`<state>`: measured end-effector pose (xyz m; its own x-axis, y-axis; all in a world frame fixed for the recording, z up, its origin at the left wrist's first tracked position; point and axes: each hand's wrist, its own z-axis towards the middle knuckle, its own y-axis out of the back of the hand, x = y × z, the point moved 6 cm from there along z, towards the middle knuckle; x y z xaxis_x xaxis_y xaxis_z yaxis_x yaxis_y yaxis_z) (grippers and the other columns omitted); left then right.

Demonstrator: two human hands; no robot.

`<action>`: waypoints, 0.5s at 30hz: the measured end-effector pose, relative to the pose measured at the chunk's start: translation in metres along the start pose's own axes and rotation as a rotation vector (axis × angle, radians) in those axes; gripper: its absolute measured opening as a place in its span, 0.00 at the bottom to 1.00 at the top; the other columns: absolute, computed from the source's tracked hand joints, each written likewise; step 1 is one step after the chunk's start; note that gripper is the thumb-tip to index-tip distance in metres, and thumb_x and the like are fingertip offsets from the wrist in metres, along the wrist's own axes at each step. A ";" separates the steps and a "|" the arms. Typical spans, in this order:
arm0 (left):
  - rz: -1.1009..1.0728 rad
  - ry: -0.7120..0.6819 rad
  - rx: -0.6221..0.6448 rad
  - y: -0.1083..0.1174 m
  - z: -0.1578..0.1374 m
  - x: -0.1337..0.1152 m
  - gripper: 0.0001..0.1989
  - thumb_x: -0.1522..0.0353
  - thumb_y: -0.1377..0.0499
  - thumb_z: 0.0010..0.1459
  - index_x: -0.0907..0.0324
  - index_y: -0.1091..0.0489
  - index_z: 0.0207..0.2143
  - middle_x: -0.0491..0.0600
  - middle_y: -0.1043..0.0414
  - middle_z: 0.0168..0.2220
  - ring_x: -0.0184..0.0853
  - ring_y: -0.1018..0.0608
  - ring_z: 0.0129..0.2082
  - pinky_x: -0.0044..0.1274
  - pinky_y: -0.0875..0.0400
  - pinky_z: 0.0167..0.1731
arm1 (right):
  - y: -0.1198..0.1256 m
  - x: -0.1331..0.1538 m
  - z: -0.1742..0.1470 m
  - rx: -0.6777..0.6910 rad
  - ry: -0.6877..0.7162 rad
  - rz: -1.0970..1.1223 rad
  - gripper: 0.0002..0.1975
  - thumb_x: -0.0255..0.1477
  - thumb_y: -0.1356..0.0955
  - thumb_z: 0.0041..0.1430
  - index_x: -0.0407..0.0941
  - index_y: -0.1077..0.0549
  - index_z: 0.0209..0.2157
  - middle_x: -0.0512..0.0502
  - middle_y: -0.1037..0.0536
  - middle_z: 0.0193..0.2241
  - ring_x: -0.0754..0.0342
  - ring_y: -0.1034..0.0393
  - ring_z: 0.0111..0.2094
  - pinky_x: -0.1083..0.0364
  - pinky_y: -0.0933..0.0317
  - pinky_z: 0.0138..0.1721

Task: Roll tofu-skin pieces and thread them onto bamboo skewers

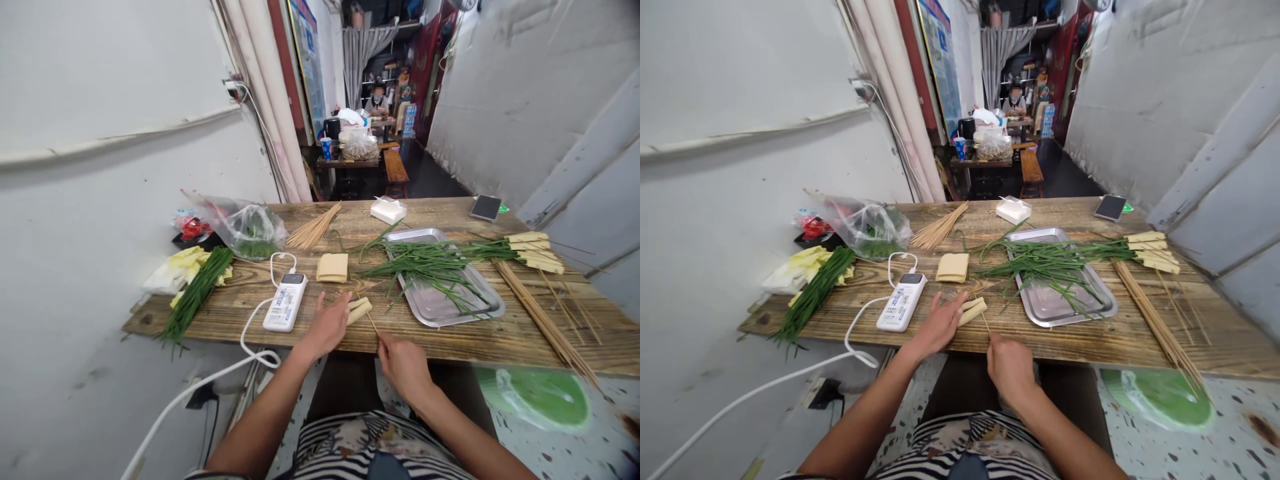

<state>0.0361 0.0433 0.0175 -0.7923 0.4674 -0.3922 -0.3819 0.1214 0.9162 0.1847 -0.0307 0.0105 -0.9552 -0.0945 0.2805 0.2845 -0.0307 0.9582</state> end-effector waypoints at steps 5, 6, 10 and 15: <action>-0.009 -0.002 -0.066 0.006 -0.002 -0.004 0.20 0.61 0.50 0.64 0.58 0.37 0.55 0.54 0.31 0.54 0.38 0.30 0.55 0.43 0.56 0.61 | 0.001 0.002 0.000 0.036 -0.007 -0.015 0.14 0.24 0.39 0.61 0.43 0.25 0.43 0.41 0.19 0.28 0.51 0.24 0.29 0.60 0.40 0.27; 0.003 -0.003 -0.075 0.005 -0.002 -0.006 0.19 0.61 0.47 0.62 0.57 0.35 0.54 0.54 0.30 0.53 0.39 0.30 0.54 0.42 0.53 0.60 | 0.002 0.003 0.000 0.040 -0.009 -0.019 0.14 0.24 0.39 0.61 0.43 0.25 0.43 0.41 0.19 0.28 0.51 0.23 0.29 0.59 0.41 0.27; 0.051 0.035 -0.142 0.001 -0.002 -0.010 0.16 0.63 0.45 0.61 0.58 0.32 0.51 0.54 0.28 0.50 0.39 0.28 0.51 0.38 0.43 0.55 | 0.004 0.006 0.001 0.059 -0.010 -0.025 0.13 0.23 0.40 0.61 0.43 0.25 0.39 0.41 0.20 0.28 0.50 0.24 0.29 0.59 0.42 0.27; 0.063 0.035 -0.212 -0.007 -0.002 -0.013 0.13 0.69 0.46 0.62 0.57 0.29 0.47 0.53 0.27 0.49 0.38 0.28 0.50 0.38 0.42 0.54 | 0.003 0.013 0.005 0.058 0.019 -0.008 0.11 0.22 0.39 0.60 0.42 0.26 0.35 0.41 0.20 0.26 0.51 0.24 0.28 0.60 0.42 0.27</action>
<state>0.0479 0.0343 0.0164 -0.8325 0.4368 -0.3407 -0.4196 -0.0958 0.9026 0.1733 -0.0274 0.0174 -0.9556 -0.1132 0.2719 0.2707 0.0257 0.9623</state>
